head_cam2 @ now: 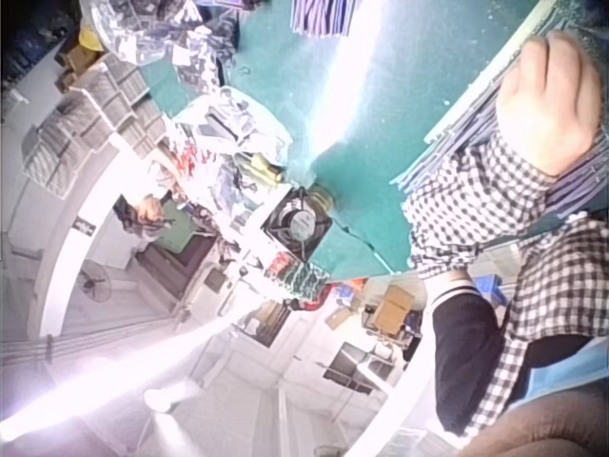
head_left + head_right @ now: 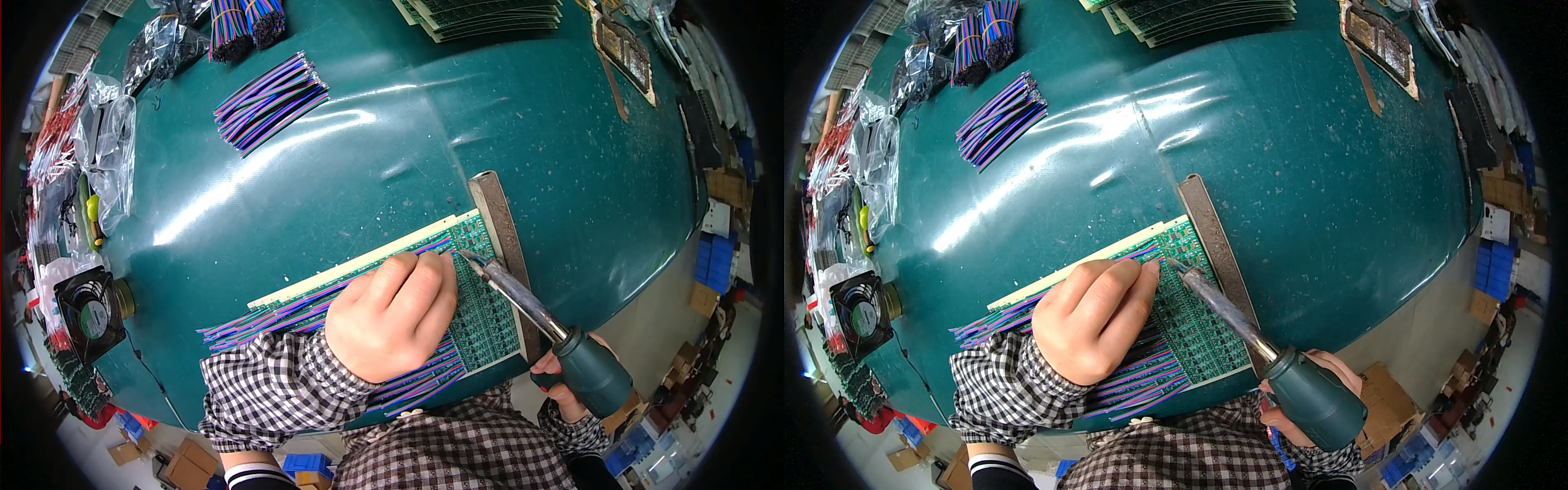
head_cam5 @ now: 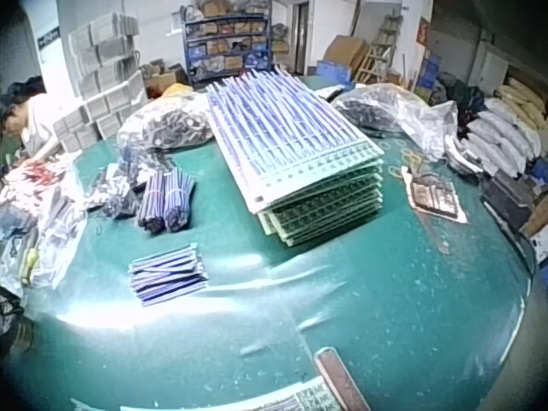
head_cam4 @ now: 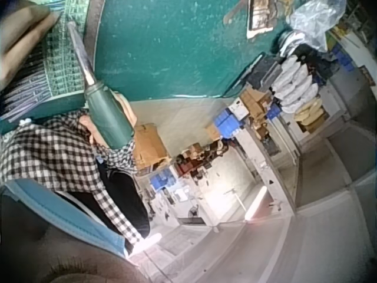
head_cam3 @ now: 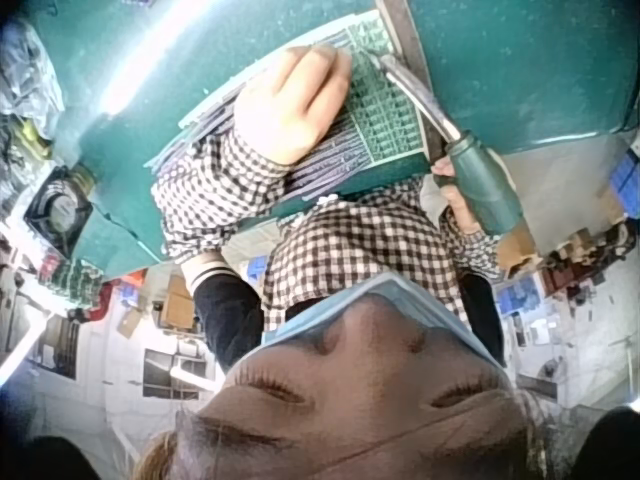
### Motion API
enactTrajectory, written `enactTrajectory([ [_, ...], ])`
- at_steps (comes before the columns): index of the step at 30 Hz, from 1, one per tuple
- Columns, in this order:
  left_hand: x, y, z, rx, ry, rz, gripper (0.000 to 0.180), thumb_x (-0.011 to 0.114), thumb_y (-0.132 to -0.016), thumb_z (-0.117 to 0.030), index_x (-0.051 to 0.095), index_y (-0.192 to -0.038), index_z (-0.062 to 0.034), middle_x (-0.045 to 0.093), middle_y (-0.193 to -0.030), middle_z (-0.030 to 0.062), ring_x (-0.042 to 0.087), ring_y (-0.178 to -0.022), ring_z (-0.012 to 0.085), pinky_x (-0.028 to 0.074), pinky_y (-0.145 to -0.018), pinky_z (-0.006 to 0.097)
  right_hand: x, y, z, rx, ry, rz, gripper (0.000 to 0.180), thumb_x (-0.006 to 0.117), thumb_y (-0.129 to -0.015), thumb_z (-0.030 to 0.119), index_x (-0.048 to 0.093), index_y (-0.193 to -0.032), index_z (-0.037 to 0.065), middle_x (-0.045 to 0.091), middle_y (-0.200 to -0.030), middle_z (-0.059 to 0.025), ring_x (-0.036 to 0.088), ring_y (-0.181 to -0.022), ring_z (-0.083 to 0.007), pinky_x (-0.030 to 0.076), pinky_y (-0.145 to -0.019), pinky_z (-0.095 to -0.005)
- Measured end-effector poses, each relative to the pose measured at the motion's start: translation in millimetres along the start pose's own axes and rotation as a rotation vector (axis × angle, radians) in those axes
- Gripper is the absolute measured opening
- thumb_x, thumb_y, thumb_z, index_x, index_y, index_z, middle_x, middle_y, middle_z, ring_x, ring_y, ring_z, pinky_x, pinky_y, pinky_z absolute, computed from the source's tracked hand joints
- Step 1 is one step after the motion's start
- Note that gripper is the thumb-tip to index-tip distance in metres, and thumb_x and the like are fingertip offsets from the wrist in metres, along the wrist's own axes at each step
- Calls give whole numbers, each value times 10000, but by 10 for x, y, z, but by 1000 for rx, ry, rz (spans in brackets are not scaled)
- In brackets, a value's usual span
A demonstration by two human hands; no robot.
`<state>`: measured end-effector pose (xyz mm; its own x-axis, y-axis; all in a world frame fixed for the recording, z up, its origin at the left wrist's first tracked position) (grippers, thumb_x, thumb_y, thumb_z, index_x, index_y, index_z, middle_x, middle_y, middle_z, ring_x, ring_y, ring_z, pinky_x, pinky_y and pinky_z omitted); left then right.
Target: The person solders bundles of multi-colored wires onto specific points on a circuit board using a soldering iron.
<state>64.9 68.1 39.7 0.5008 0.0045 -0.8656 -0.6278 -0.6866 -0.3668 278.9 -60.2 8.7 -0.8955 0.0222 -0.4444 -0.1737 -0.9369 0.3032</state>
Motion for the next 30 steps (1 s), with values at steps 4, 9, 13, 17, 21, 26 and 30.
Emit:
enactTrajectory([
  [4,-3,1,-1,4,1,0,337,770,-698,-32,769,-1029,34,671,-991,89,682,-868,206,600,-738,314,12,-9,8,-2,-14,2,463,864,-812,558,827,-982,129,791,-926,-24,736,-847,-252,594,-829,-401],
  [9,-3,7,0,7,-3,-11,336,771,-701,-32,771,-1031,30,673,-989,88,683,-867,207,602,-738,316,17,-16,13,-16,-11,7,458,868,-818,540,820,-978,113,788,-917,-34,738,-847,-257,593,-809,-397],
  [13,-3,-1,5,1,14,-2,337,773,-704,-35,771,-1035,27,673,-988,87,683,-866,208,602,-739,317,23,-25,13,-12,-23,-9,469,867,-820,546,821,-979,107,780,-891,-47,733,-834,-262,589,-785,-391],
  [17,30,50,-2,50,-55,-42,319,703,-709,-99,746,-1013,-15,652,-1023,53,649,-936,183,539,-735,270,16,-25,52,-53,-5,-7,463,853,-837,553,818,-971,111,775,-895,-59,722,-807,-266,586,-775,-387],
  [21,29,55,-1,45,-64,-49,321,702,-708,-98,747,-1015,-15,652,-1027,52,648,-935,183,537,-735,268,-29,20,-31,-60,-16,2,437,835,-852,557,813,-912,125,776,-928,-74,715,-792,-263,579,-763,-389],
  [26,40,44,-21,71,-54,-43,344,691,-699,-112,745,-1021,-5,653,-1035,68,645,-936,195,538,-740,273,47,47,-214,94,-555,-33,624,871,-860,446,676,-1217,-27,733,-930,-108,724,-813,-282,637,-813,-424],
  [30,12,47,-24,66,-53,-22,358,680,-699,-122,742,-1030,-1,650,-1029,72,643,-936,200,538,-737,278,21,-176,-169,-115,-743,-32,716,689,-1003,487,533,-1330,-131,609,-907,-102,638,-794,-225,629,-564,-335],
])
Point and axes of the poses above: each hand's wrist, its own y-axis away from the middle knuckle, its own x-axis out of the palm, z = x × y, the point moved 10 cm from there along -y, towards the middle knuckle
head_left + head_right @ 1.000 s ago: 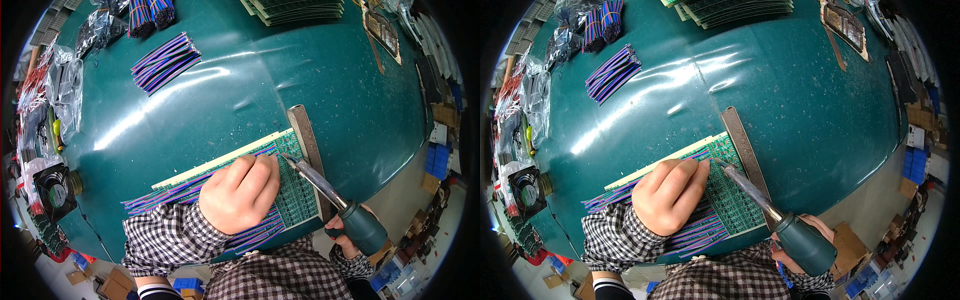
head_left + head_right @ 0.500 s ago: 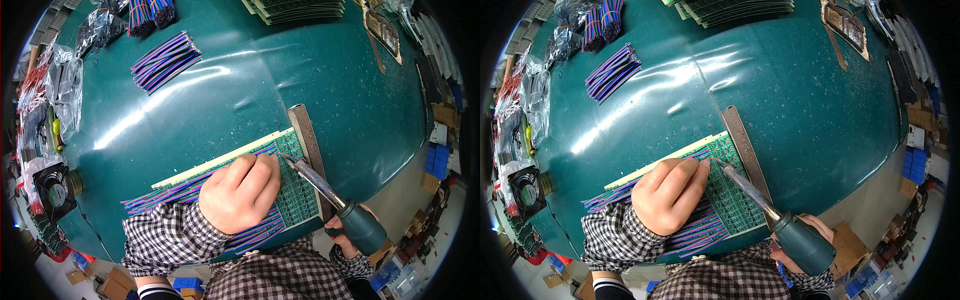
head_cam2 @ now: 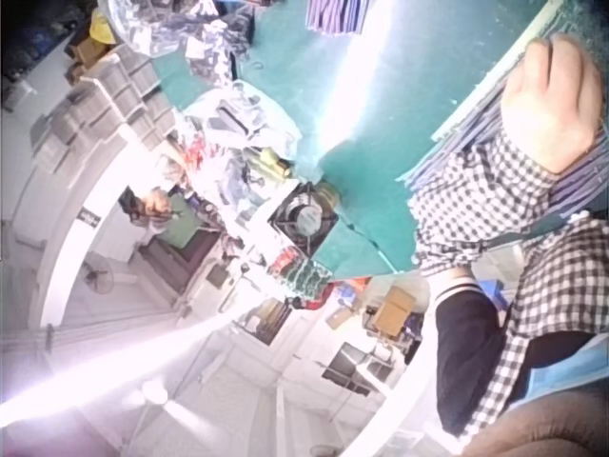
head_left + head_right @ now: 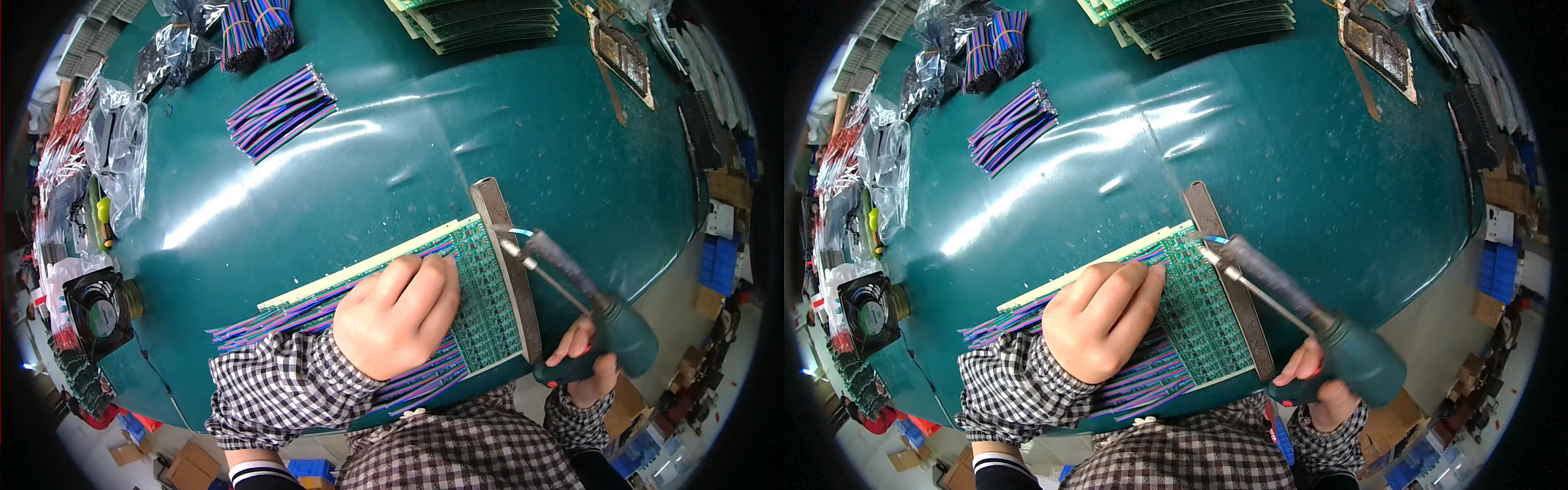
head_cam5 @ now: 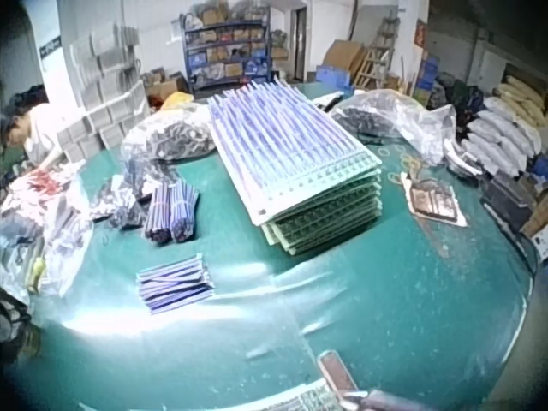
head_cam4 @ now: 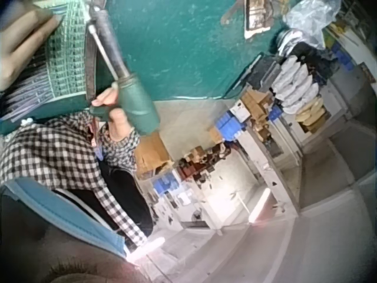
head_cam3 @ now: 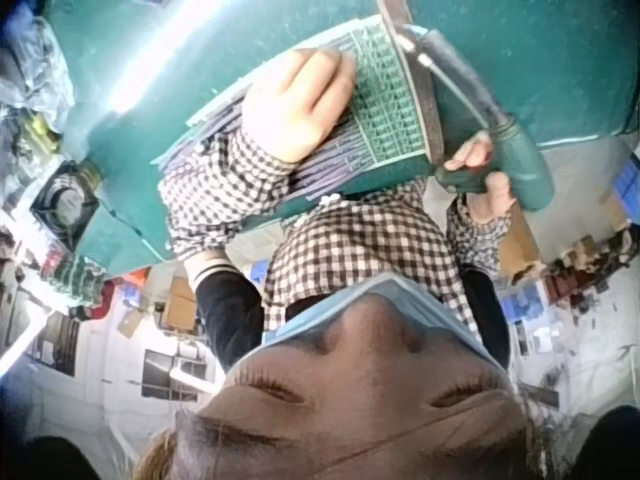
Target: The person solders bundles of multi-colored wires onto specific points on a circuit board using a soldering iron.
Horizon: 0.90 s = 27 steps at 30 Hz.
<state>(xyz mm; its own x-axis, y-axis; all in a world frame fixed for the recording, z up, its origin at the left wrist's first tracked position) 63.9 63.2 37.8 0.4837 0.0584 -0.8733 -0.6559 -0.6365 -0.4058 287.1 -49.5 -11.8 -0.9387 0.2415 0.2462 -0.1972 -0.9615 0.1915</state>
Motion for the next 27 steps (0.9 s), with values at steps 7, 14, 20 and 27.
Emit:
enactTrajectory([
  [7,42,-1,-24,3,-29,24,341,684,-758,-128,734,-1072,-5,640,-1032,64,638,-936,196,532,-752,283,-230,-400,-218,9,-491,-73,642,499,-1090,534,526,-1236,-90,546,-826,-74,590,-771,-197,590,-480,-297],
  [14,-221,-22,23,-120,-9,100,342,708,-769,-119,746,-1088,-1,668,-1098,98,651,-1045,245,574,-875,347,-162,-490,-283,3,-538,38,661,518,-1081,544,492,-1264,-91,545,-845,-76,568,-834,-201,593,-495,-287],
  [20,-797,-216,1172,-367,79,-51,195,790,-806,-4,763,-995,-44,704,-1012,141,711,-944,312,576,-827,391,-330,-410,-249,-57,-524,-13,626,550,-1079,512,488,-1238,-89,538,-841,-81,552,-798,-188,570,-488,-262],
  [27,-365,200,1864,-584,80,-36,129,807,-836,-77,723,-929,-45,642,-902,98,676,-845,294,555,-770,370,-299,-434,-283,-68,-539,-24,574,512,-1104,485,492,-1226,-75,527,-817,-80,550,-778,-171,556,-472,-245],
])
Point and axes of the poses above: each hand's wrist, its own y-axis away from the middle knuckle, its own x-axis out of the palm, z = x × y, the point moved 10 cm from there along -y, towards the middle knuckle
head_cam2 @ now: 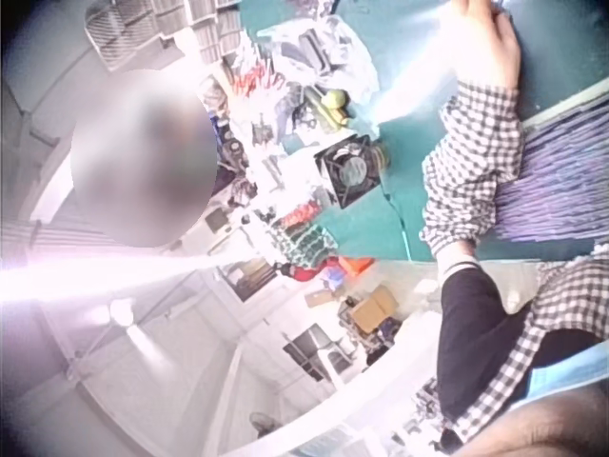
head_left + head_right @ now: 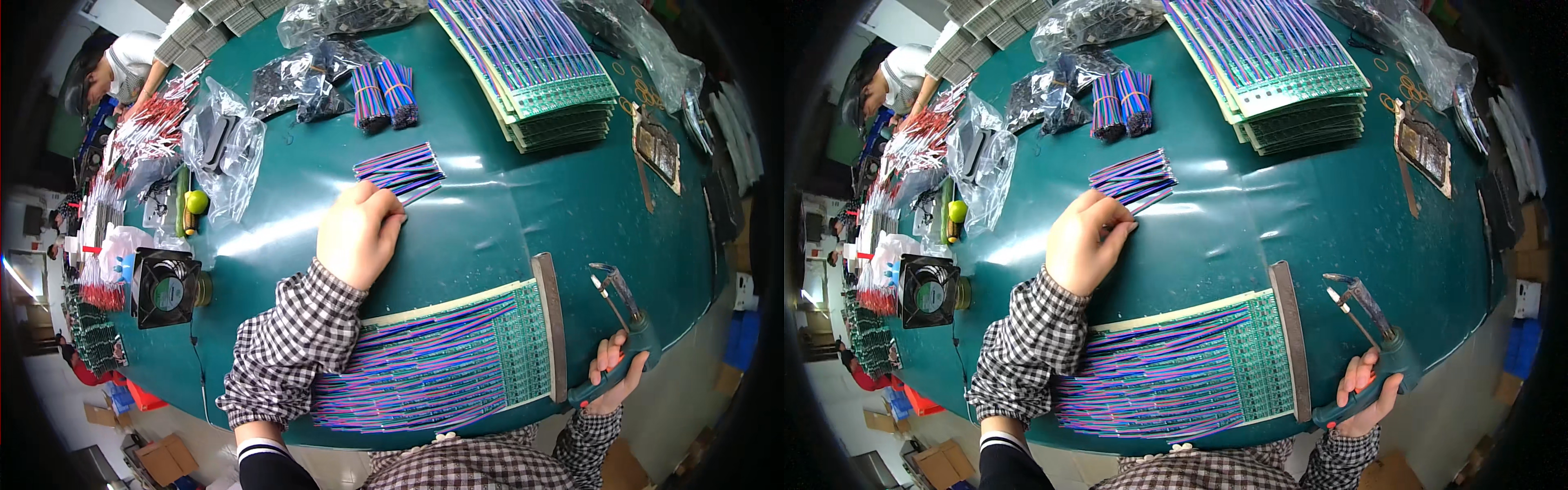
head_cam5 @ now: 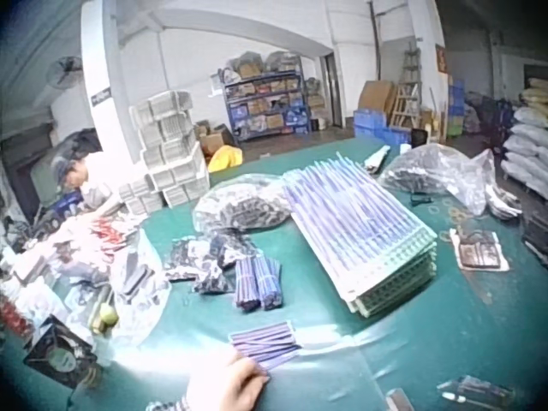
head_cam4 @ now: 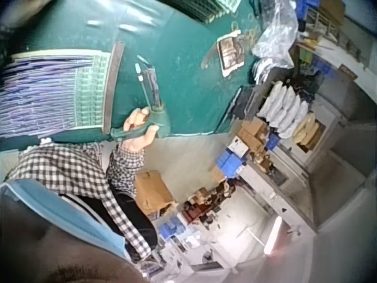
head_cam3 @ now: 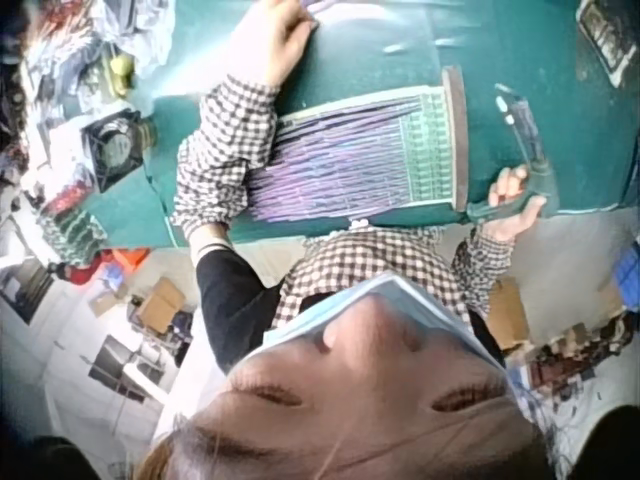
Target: The person solders bundles of multi-colored wires onto specific points on a circuit board using a soldering iron.
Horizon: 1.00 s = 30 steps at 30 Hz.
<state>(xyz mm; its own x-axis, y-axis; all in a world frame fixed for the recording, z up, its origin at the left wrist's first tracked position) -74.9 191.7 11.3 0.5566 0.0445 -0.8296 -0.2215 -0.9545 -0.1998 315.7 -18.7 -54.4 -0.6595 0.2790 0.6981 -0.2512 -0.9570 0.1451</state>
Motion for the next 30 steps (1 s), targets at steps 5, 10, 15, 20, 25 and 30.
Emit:
enactTrajectory([
  [5,26,-96,-166,112,-63,-68,149,806,-840,-101,697,-933,-59,639,-936,109,661,-905,324,541,-790,411,37,-48,-4,47,56,22,516,477,-1124,463,470,-1232,-42,502,-857,-59,531,-764,-141,572,-535,-228],
  [10,102,28,-287,101,-27,33,174,804,-843,-117,664,-911,-38,623,-926,118,643,-919,340,529,-795,428,14,-27,29,30,61,0,523,482,-1121,468,469,-1231,-43,491,-850,-54,522,-762,-139,564,-532,-223],
  [15,211,-4,-300,177,53,78,150,767,-877,-68,643,-944,-18,620,-939,149,623,-920,373,519,-810,422,6,-44,0,39,75,-6,554,491,-1112,484,479,-1238,-55,508,-838,-58,543,-780,-153,546,-503,-229],
  [20,-149,107,-456,77,275,97,89,729,-937,24,654,-985,26,678,-915,114,712,-838,199,565,-752,309,-17,-35,6,51,50,-48,593,508,-1097,514,494,-1241,-61,535,-830,-56,544,-775,-163,532,-494,-241],
  [25,-372,380,-1290,228,304,197,247,723,-854,118,717,-1083,27,710,-931,130,737,-853,231,592,-730,318,44,-32,19,109,103,-105,600,511,-1096,508,528,-1227,-77,558,-846,-84,575,-789,-201,538,-514,-261],
  [30,129,660,-1604,352,276,183,322,742,-753,52,727,-1072,7,653,-984,112,685,-814,252,571,-679,356,171,55,212,37,145,-37,588,517,-1096,487,532,-1236,-83,579,-869,-94,589,-779,-198,539,-492,-265],
])
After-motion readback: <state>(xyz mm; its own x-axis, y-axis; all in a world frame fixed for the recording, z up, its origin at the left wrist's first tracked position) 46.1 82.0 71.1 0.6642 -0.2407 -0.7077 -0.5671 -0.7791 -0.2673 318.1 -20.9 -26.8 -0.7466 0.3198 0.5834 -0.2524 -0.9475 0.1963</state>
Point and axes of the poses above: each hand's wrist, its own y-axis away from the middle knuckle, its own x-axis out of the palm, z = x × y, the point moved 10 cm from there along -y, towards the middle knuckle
